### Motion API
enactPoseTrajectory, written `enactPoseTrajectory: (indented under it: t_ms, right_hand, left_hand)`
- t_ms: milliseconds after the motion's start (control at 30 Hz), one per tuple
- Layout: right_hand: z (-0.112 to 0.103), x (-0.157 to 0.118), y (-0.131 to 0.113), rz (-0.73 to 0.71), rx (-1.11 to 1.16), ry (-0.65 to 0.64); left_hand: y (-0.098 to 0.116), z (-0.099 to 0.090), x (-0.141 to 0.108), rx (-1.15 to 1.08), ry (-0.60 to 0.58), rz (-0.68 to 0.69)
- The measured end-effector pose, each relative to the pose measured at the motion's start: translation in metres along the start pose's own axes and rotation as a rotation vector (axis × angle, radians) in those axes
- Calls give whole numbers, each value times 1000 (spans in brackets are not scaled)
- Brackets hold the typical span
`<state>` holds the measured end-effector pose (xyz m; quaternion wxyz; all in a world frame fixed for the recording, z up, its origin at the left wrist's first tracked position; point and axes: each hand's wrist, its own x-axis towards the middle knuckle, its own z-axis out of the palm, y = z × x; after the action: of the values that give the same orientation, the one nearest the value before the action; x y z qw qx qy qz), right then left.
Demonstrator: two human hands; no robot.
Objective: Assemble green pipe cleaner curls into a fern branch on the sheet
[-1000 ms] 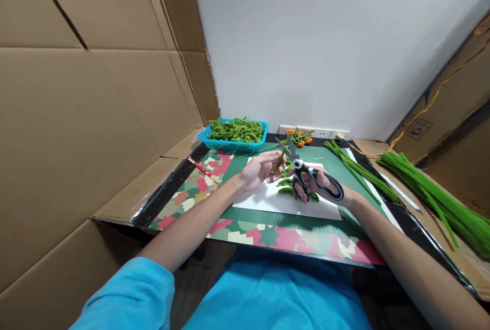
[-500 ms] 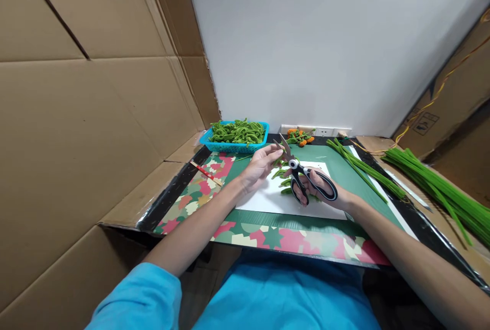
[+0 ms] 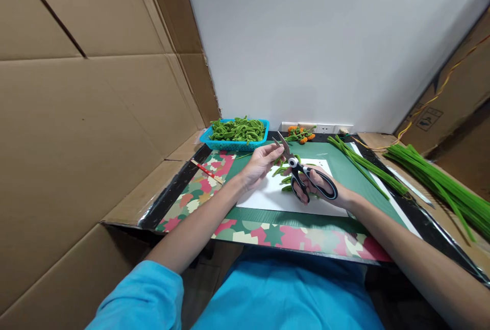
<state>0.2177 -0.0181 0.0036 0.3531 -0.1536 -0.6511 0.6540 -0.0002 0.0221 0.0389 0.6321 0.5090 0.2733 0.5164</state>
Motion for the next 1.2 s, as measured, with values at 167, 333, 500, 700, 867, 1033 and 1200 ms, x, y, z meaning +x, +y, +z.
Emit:
enactPoseTrajectory:
  t_ms: [167, 333, 500, 700, 867, 1033, 1200]
  right_hand:
    - [1, 0, 0, 9, 45, -20]
    - [1, 0, 4, 6, 75, -36]
    - [2, 1, 6, 7, 79, -45]
    - [7, 3, 6, 27, 101, -40]
    - [13, 4, 7, 29, 88, 9]
    - [22, 4, -1, 74, 109, 34]
    - [29, 7, -5, 85, 71, 112]
  left_hand:
    - [-3, -2, 2, 36, 3, 26]
    - [-3, -3, 2, 66, -11, 17]
    - [-5, -3, 1, 86, -21, 2]
    - [-8, -5, 0, 115, -24, -8]
    - [-7, -5, 1, 138, -24, 11]
    - [-5, -4, 0, 159, -38, 22]
    - [-8, -6, 0, 167, -53, 37]
